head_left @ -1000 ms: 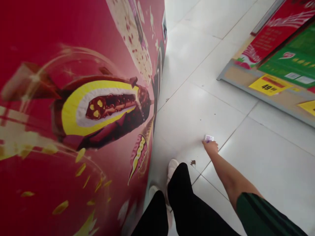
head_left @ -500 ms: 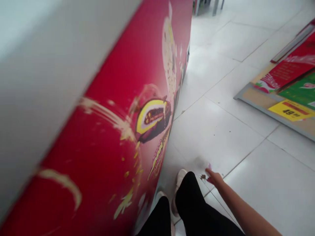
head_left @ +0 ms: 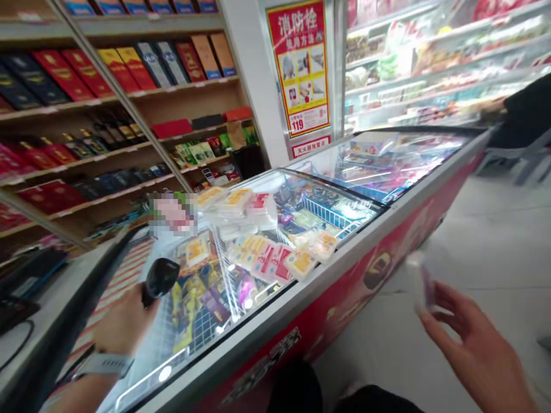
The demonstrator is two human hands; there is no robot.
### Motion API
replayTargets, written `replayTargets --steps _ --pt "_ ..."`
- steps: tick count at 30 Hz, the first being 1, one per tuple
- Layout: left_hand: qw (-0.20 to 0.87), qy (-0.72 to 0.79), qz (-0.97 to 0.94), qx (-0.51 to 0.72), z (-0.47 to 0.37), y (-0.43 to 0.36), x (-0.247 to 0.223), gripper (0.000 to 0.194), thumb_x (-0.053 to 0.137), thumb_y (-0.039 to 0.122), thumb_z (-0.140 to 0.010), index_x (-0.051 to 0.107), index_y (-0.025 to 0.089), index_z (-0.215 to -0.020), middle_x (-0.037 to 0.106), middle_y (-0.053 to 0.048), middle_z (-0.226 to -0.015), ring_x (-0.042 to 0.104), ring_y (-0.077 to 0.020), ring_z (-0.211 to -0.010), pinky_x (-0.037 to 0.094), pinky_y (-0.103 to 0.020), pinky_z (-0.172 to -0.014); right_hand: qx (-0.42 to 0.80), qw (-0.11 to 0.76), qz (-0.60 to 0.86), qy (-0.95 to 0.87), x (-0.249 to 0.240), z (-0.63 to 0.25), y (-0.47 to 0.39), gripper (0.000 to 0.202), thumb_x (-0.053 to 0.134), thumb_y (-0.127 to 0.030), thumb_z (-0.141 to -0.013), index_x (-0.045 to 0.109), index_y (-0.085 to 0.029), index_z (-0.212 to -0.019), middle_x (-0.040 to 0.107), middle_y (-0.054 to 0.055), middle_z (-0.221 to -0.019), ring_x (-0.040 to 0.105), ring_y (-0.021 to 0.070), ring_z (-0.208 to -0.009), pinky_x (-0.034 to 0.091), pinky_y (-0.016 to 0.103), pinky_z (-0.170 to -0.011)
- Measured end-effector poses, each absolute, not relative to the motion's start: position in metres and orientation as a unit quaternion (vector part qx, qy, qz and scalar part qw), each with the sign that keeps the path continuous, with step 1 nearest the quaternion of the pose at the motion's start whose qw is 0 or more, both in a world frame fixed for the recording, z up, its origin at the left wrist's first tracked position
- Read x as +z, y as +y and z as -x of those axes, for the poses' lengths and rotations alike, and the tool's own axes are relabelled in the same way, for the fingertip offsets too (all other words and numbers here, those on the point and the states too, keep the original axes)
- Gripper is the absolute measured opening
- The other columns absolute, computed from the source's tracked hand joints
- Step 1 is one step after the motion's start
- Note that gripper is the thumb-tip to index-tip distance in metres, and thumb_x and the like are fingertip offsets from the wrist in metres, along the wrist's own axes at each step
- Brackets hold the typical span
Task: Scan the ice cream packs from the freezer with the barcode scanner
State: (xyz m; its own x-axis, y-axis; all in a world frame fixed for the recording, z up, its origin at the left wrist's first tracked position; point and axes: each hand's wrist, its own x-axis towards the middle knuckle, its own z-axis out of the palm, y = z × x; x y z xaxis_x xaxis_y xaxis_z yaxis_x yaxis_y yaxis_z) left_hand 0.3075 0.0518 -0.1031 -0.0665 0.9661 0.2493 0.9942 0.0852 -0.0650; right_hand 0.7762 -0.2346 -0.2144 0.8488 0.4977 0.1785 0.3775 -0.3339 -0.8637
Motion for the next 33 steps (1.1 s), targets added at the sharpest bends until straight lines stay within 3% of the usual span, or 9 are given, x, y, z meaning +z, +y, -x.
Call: replayTargets --steps 3,6,10,17,23,29,33 --pt "0.126 -0.678 0.723 -0.039 -0.280 0.060 -0.108 0.037 0.033 0.047 -0.091 0.054 0.020 -0.107 0.068 -0.011 -0.094 0.065 -0.0293 -0.076 0.035 -0.030 -0.054 -0.023 0.464 0.777 -0.424 -0.137 -0.733 -0.165 0.060 0.058 -0.055 -0.072 0.052 -0.029 -0.126 0.065 0.009 -0.114 0.065 0.0267 -0.091 0.053 0.044 -0.084" --pt "0.106 -0.656 0.746 -0.046 -0.261 0.064 -0.102 0.042 0.030 0.048 -0.091 0.054 0.018 -0.107 0.069 -0.013 -0.093 0.066 -0.0294 -0.074 0.034 -0.031 -0.055 -0.054 0.380 0.800 -0.461 -0.111 -0.706 -0.096 0.055 0.056 -0.045 -0.077 0.054 -0.020 -0.126 0.065 0.012 -0.113 0.062 0.0284 -0.101 0.049 0.041 -0.088" --pt "0.066 -0.642 0.759 -0.084 -0.228 0.060 -0.090 0.046 0.031 0.050 -0.091 0.056 0.016 -0.112 0.069 -0.016 -0.094 0.066 -0.0305 -0.081 0.037 -0.033 -0.062 -0.054 0.299 0.865 -0.401 -0.120 -0.672 -0.043 0.051 0.054 -0.043 -0.081 0.056 -0.017 -0.125 0.064 0.015 -0.108 0.061 0.0306 -0.100 0.047 0.041 -0.086" --pt "0.033 -0.656 0.744 -0.126 -0.179 0.059 -0.081 0.048 0.035 0.056 -0.088 0.059 0.021 -0.112 0.071 -0.013 -0.094 0.067 -0.0298 -0.084 0.039 -0.032 -0.062 -0.144 0.316 0.855 -0.386 -0.144 -0.611 0.003 0.054 0.052 -0.046 -0.086 0.052 -0.015 -0.131 0.056 0.019 -0.120 0.051 0.0331 -0.115 0.038 0.042 -0.098" --pt "0.012 -0.640 0.759 -0.120 -0.169 0.067 -0.080 0.048 0.035 0.056 -0.087 0.060 0.022 -0.111 0.072 -0.011 -0.091 0.068 -0.0295 -0.084 0.041 -0.031 -0.063 -0.107 0.317 0.862 -0.380 -0.138 -0.609 0.038 0.057 0.046 -0.044 -0.089 0.043 -0.016 -0.139 0.055 0.019 -0.120 0.051 0.0322 -0.115 0.039 0.043 -0.096" --pt "-0.003 -0.635 0.762 -0.126 -0.165 0.077 -0.072 0.048 0.038 0.058 -0.086 0.061 0.021 -0.107 0.072 -0.011 -0.093 0.068 -0.0299 -0.087 0.043 -0.031 -0.063 -0.171 0.340 0.827 -0.413 -0.150 -0.601 0.011 0.084 0.050 -0.070 -0.080 0.038 -0.015 -0.143 0.025 0.027 -0.149 0.028 0.0453 -0.135 0.035 0.061 -0.098" --pt "-0.007 -0.624 0.770 -0.135 -0.164 0.076 -0.072 0.048 0.038 0.058 -0.086 0.061 0.021 -0.106 0.072 -0.011 -0.093 0.068 -0.0301 -0.088 0.045 -0.031 -0.065 -0.139 0.297 0.821 -0.467 -0.154 -0.564 -0.006 0.104 0.054 -0.081 -0.067 0.026 -0.024 -0.149 0.006 0.024 -0.156 0.019 0.0528 -0.137 0.035 0.067 -0.094"
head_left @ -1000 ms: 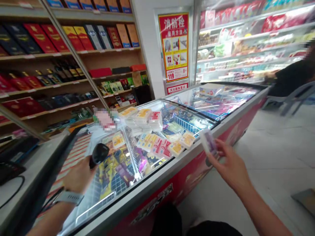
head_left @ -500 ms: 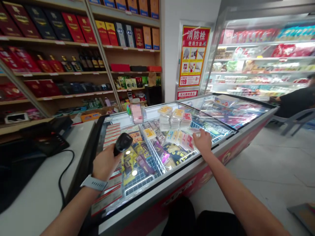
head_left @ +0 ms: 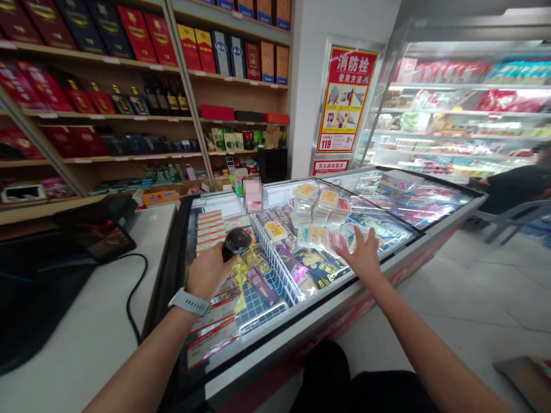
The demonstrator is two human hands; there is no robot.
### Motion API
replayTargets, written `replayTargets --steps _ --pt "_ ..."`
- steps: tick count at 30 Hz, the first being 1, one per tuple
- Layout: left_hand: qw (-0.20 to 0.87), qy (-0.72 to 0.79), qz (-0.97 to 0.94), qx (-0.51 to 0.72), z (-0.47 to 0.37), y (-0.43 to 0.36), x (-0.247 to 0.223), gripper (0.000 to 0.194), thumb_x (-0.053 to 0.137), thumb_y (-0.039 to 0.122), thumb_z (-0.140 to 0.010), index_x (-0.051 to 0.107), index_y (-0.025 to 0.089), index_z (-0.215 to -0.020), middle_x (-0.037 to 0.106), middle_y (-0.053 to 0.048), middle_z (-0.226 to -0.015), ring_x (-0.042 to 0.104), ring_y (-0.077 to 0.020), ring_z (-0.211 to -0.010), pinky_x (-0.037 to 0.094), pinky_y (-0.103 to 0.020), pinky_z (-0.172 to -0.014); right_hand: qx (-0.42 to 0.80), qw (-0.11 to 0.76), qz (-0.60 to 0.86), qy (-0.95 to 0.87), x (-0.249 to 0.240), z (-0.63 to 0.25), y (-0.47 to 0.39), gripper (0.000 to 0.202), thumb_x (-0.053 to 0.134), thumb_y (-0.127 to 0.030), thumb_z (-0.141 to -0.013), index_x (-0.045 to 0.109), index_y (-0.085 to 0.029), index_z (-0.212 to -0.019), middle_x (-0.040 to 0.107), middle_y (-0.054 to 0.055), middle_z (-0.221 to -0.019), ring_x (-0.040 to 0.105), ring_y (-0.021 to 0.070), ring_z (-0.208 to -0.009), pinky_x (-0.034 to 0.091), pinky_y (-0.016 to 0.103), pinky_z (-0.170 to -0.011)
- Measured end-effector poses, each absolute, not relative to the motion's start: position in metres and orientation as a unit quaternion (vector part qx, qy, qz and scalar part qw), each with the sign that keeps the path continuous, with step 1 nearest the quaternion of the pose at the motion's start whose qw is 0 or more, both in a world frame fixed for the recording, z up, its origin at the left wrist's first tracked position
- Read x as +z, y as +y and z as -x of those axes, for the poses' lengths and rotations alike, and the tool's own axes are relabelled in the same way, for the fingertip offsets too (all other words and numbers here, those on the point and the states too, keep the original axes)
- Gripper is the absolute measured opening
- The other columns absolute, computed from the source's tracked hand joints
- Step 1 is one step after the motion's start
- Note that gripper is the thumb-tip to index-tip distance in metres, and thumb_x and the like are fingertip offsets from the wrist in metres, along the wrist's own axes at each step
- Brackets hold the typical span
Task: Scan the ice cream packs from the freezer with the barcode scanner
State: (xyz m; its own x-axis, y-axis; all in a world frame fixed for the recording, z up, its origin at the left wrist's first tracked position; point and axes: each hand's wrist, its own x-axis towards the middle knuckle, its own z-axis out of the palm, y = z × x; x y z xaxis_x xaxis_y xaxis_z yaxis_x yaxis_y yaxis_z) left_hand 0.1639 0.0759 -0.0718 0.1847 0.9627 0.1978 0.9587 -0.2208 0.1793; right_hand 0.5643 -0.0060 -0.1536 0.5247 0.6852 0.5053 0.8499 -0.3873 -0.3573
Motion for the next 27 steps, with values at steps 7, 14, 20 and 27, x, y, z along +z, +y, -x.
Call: replayTargets --steps 7,14,20,27 --pt "0.014 0.612 -0.782 0.116 -0.168 0.066 -0.076 0.040 0.039 0.052 -0.086 0.059 0.022 -0.102 0.071 -0.010 -0.086 0.068 -0.0313 -0.084 0.043 -0.033 -0.063 -0.076 0.233 0.857 -0.454 -0.152 -0.553 0.009 0.102 0.056 -0.080 -0.067 0.026 -0.028 -0.149 -0.001 0.018 -0.159 0.006 0.0531 -0.141 0.031 0.070 -0.098" --pt "0.019 0.615 -0.780 0.113 -0.170 0.068 -0.078 0.043 0.036 0.054 -0.087 0.059 0.021 -0.101 0.071 -0.011 -0.085 0.068 -0.0318 -0.083 0.043 -0.034 -0.064 -0.070 0.227 0.840 -0.488 -0.155 -0.585 0.032 0.100 0.058 -0.078 -0.068 0.026 -0.029 -0.149 0.005 0.018 -0.159 0.003 0.0475 -0.143 0.029 0.068 -0.102" --pt "0.017 0.620 -0.777 0.108 -0.172 0.067 -0.079 0.044 0.036 0.054 -0.086 0.059 0.021 -0.104 0.071 -0.012 -0.087 0.067 -0.0316 -0.085 0.043 -0.033 -0.065 -0.057 0.232 0.825 -0.512 -0.155 -0.598 0.045 0.101 0.055 -0.079 -0.069 0.024 -0.026 -0.150 0.006 0.018 -0.159 0.000 0.0451 -0.144 0.026 0.068 -0.104" --pt "0.011 0.623 -0.775 0.107 -0.171 0.067 -0.080 0.047 0.035 0.056 -0.086 0.059 0.022 -0.108 0.071 -0.012 -0.088 0.067 -0.0310 -0.085 0.043 -0.032 -0.065 -0.069 0.235 0.811 -0.531 -0.156 -0.602 0.040 0.103 0.061 -0.077 -0.066 0.029 -0.024 -0.149 0.010 0.019 -0.159 0.003 0.0446 -0.145 0.028 0.067 -0.104"
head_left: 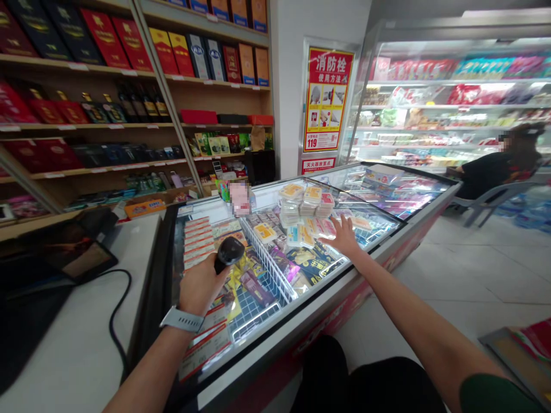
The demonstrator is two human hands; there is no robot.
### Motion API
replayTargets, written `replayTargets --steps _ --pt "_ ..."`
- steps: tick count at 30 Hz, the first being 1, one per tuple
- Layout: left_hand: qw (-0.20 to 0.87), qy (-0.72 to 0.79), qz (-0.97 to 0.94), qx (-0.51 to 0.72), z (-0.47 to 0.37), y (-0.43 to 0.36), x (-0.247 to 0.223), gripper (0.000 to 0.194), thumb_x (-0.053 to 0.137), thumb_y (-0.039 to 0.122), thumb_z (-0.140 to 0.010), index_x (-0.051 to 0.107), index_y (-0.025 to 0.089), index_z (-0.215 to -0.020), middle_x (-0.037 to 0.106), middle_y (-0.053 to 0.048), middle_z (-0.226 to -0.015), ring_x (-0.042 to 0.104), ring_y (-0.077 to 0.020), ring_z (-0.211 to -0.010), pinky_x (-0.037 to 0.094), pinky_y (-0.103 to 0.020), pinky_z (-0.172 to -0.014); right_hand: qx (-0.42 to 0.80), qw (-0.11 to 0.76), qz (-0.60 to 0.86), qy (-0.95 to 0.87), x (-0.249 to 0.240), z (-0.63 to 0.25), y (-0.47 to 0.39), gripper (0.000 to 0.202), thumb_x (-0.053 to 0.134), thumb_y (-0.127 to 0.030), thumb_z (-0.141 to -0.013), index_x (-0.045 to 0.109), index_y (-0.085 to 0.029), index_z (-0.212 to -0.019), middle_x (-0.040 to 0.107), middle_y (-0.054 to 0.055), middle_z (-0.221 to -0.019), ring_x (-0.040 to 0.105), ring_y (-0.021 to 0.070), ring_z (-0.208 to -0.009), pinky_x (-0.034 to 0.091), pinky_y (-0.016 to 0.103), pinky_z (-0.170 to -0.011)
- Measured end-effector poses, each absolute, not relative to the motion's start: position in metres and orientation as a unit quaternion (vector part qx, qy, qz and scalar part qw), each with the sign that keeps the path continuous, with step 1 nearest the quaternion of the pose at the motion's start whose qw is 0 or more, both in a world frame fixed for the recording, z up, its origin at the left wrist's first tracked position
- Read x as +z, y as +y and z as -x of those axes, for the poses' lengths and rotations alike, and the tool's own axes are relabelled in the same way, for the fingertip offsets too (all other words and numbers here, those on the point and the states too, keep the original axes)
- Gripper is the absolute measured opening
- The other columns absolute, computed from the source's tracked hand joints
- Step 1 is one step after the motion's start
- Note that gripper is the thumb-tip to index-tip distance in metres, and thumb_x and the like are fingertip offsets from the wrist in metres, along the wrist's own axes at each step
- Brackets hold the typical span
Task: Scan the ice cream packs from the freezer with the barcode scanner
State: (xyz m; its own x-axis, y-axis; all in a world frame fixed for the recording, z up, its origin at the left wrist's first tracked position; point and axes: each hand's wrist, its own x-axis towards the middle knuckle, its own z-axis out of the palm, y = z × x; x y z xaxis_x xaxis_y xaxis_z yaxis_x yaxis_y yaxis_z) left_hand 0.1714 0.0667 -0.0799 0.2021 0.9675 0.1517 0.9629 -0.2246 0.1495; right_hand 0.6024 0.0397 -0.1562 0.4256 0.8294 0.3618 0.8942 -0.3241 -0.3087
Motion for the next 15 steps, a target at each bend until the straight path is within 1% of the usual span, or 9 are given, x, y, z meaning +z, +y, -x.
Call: replayTargets --steps 3,5,7,9,10,11,13,15 --pt "0.009 0.624 -0.774 0.106 -0.170 0.068 -0.081 0.047 0.036 0.056 -0.086 0.060 0.022 -0.107 0.071 -0.012 -0.089 0.067 -0.0312 -0.084 0.043 -0.033 -0.065 -0.073 0.243 0.806 -0.535 -0.157 -0.601 0.028 0.102 0.061 -0.076 -0.068 0.030 -0.021 -0.148 0.016 0.021 -0.157 0.010 0.0441 -0.144 0.030 0.065 -0.104" --pt "0.010 0.628 -0.771 0.106 -0.170 0.069 -0.082 0.048 0.036 0.058 -0.085 0.060 0.022 -0.106 0.071 -0.012 -0.089 0.067 -0.0314 -0.083 0.043 -0.033 -0.065 -0.097 0.264 0.791 -0.543 -0.156 -0.596 0.018 0.094 0.060 -0.073 -0.072 0.035 -0.018 -0.145 0.024 0.022 -0.155 0.019 0.0421 -0.143 0.031 0.062 -0.105" --pt "0.010 0.636 -0.764 0.109 -0.168 0.071 -0.082 0.049 0.037 0.059 -0.085 0.061 0.022 -0.107 0.071 -0.012 -0.088 0.067 -0.0317 -0.083 0.043 -0.033 -0.064 -0.140 0.310 0.758 -0.557 -0.151 -0.585 0.009 0.077 0.055 -0.066 -0.081 0.045 -0.016 -0.138 0.038 0.021 -0.148 0.032 0.0373 -0.138 0.033 0.057 -0.107" --pt "0.009 0.641 -0.759 0.116 -0.167 0.071 -0.081 0.049 0.038 0.059 -0.084 0.061 0.022 -0.108 0.071 -0.012 -0.087 0.067 -0.0316 -0.084 0.043 -0.033 -0.064 -0.174 0.371 0.705 -0.579 -0.142 -0.567 0.004 0.054 0.047 -0.054 -0.091 0.053 -0.016 -0.129 0.053 0.018 -0.135 0.046 0.0305 -0.128 0.036 0.050 -0.107" --pt "0.009 0.642 -0.757 0.123 -0.166 0.071 -0.080 0.049 0.039 0.059 -0.084 0.061 0.022 -0.108 0.071 -0.012 -0.087 0.067 -0.0313 -0.084 0.044 -0.033 -0.064 -0.181 0.397 0.679 -0.590 -0.137 -0.554 0.003 0.047 0.043 -0.048 -0.094 0.055 -0.016 -0.125 0.058 0.016 -0.128 0.050 0.0279 -0.123 0.038 0.047 -0.106" --pt "0.009 0.641 -0.756 0.132 -0.166 0.071 -0.080 0.049 0.039 0.059 -0.085 0.061 0.022 -0.108 0.071 -0.012 -0.087 0.067 -0.0308 -0.084 0.044 -0.032 -0.064 -0.181 0.410 0.660 -0.604 -0.130 -0.540 0.004 0.043 0.043 -0.045 -0.094 0.056 -0.017 -0.123 0.060 0.014 -0.124 0.052 0.0267 -0.120 0.039 0.045 -0.105" --pt "0.009 0.632 -0.759 0.155 -0.164 0.070 -0.078 0.048 0.039 0.058 -0.085 0.061 0.022 -0.108 0.072 -0.011 -0.087 0.068 -0.0296 -0.084 0.044 -0.032 -0.065 -0.155 0.401 0.642 -0.635 -0.118 -0.509 0.013 0.037 0.043 -0.042 -0.095 0.059 -0.017 -0.118 0.064 0.012 -0.117 0.054 0.0252 -0.116 0.040 0.042 -0.104" --pt "0.011 0.619 -0.765 0.180 -0.162 0.068 -0.077 0.046 0.041 0.057 -0.086 0.062 0.021 -0.108 0.072 -0.010 -0.087 0.068 -0.0287 -0.085 0.045 -0.031 -0.067 -0.104 0.352 0.658 -0.657 -0.107 -0.477 0.028 0.036 0.043 -0.040 -0.094 0.060 -0.017 -0.116 0.065 0.011 -0.115 0.056 0.0236 -0.112 0.042 0.037 -0.101"
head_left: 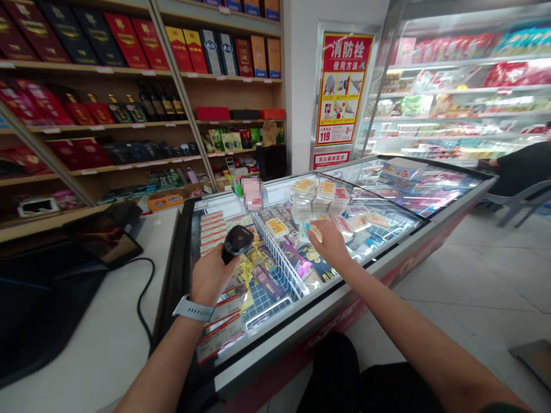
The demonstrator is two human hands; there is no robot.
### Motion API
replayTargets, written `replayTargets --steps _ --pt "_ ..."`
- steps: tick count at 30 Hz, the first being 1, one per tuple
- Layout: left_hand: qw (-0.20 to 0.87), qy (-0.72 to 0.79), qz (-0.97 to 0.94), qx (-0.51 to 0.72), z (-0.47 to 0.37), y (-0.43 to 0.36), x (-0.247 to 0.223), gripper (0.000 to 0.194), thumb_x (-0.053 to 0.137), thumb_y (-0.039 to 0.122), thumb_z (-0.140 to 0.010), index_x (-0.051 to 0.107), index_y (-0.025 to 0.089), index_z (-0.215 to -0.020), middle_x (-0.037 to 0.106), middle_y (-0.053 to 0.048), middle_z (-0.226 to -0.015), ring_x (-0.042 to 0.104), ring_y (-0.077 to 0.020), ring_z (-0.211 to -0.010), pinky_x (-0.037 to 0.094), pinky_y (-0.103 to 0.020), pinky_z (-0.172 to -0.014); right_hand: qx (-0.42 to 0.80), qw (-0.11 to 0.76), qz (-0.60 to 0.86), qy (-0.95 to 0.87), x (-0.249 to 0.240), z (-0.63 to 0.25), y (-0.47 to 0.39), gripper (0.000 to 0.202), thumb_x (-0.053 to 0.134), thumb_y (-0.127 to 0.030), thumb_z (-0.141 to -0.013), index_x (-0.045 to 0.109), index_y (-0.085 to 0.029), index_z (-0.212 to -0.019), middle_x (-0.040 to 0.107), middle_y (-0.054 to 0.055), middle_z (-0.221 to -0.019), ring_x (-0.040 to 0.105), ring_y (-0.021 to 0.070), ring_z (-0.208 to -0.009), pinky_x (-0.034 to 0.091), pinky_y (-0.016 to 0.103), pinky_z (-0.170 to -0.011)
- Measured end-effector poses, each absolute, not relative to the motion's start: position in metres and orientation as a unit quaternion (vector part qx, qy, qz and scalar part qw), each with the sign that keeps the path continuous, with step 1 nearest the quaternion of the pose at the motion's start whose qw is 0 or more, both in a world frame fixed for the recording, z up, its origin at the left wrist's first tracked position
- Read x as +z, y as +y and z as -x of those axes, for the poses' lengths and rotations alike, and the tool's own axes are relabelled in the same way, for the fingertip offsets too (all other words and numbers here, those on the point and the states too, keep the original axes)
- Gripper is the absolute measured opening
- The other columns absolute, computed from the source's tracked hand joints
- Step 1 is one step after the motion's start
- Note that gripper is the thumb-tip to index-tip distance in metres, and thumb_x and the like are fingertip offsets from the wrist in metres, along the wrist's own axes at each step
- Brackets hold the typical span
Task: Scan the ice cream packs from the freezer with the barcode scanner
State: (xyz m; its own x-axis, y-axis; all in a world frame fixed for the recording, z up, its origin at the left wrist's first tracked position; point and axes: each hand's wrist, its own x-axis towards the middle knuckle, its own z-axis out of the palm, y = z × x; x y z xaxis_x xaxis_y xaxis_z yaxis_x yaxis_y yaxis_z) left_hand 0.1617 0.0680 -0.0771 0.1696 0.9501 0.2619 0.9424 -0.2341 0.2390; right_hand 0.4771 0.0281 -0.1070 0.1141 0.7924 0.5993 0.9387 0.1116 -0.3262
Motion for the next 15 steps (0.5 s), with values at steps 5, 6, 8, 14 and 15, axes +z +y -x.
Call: replayTargets --steps 5,6,8,14,15 --pt "0.052 0.592 -0.768 0.240 -0.156 0.063 -0.074 0.043 0.049 0.050 -0.085 0.061 0.020 -0.113 0.073 -0.008 -0.093 0.068 -0.0252 -0.090 0.046 -0.028 -0.072 -0.041 0.216 0.733 -0.643 -0.097 -0.419 0.080 0.045 0.045 -0.048 -0.093 0.062 -0.011 -0.113 0.066 0.016 -0.107 0.062 0.0256 -0.101 0.047 0.034 -0.090" --pt "0.064 0.588 -0.767 0.251 -0.155 0.062 -0.073 0.042 0.051 0.049 -0.084 0.062 0.020 -0.113 0.073 -0.008 -0.092 0.068 -0.0246 -0.090 0.047 -0.028 -0.072 -0.035 0.200 0.751 -0.628 -0.097 -0.413 0.089 0.049 0.044 -0.051 -0.092 0.062 -0.010 -0.112 0.065 0.018 -0.108 0.063 0.0262 -0.098 0.049 0.034 -0.087" --pt "0.083 0.573 -0.768 0.274 -0.152 0.060 -0.070 0.041 0.053 0.047 -0.083 0.063 0.019 -0.112 0.073 -0.007 -0.091 0.068 -0.0240 -0.088 0.047 -0.027 -0.071 -0.019 0.173 0.779 -0.603 -0.099 -0.405 0.104 0.053 0.046 -0.055 -0.090 0.064 -0.009 -0.111 0.064 0.021 -0.110 0.065 0.0275 -0.097 0.051 0.034 -0.083" --pt "0.050 0.527 -0.786 0.320 -0.129 0.063 -0.032 0.039 0.058 0.042 -0.081 0.064 0.019 -0.113 0.073 -0.005 -0.095 0.067 -0.0241 -0.089 0.048 -0.028 -0.073 0.023 0.160 0.797 -0.581 -0.108 -0.403 0.120 0.050 0.052 -0.052 -0.088 0.068 -0.009 -0.107 0.061 0.024 -0.113 0.066 0.0318 -0.097 0.052 0.041 -0.081" --pt "0.023 0.533 -0.778 0.332 -0.123 0.065 -0.021 0.039 0.060 0.041 -0.080 0.064 0.018 -0.112 0.073 -0.005 -0.094 0.067 -0.0245 -0.089 0.048 -0.028 -0.073 0.030 0.163 0.802 -0.574 -0.109 -0.404 0.121 0.051 0.053 -0.053 -0.087 0.067 -0.009 -0.109 0.061 0.024 -0.113 0.066 0.0324 -0.098 0.052 0.042 -0.081"
